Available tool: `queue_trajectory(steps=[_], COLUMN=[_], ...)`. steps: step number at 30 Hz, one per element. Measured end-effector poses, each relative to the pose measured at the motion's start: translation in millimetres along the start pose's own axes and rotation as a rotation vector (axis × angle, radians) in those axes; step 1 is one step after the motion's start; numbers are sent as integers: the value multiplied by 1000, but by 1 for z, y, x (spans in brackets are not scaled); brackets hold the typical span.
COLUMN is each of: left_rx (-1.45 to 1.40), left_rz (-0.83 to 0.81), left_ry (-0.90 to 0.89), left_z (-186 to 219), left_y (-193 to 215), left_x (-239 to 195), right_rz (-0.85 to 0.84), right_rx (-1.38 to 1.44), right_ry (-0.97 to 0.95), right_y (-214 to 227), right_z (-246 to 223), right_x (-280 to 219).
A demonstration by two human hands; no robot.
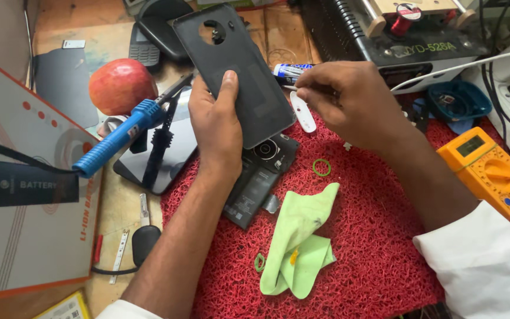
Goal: The person uses a metal spudger to pry and separate a black plastic back cover from a disassembled mobile phone. The person repeatedly works along the edges and corners of the cover to release clips or adhesive, then flips the cover to continue prying on the opposite side.
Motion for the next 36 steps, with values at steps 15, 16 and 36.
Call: queue_trajectory(steps=[15, 16, 36], left_rx=[3, -1, -16], left_rz=[-88, -90, 3], left_ry=[46, 47, 139], left_z=[7, 6, 16], left_y=[-7, -6, -17], left_x=[-4, -4, -5], right_rz=[-21, -25, -115], right_rx=[-219, -218, -99], right_ry=[139, 145, -163], right_y=[9, 9, 13], right_z=[-14, -14, -19], right_x=[2, 2, 8])
Point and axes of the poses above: each hand's wrist, its own x-axis towards the middle knuckle, its own y-axis out of the back of the hand, z = x × y, the point moved 1 cm from there along x, towards the middle knuckle, and after that the axes turned 5 degrees about -x, right-handed, at the moved point
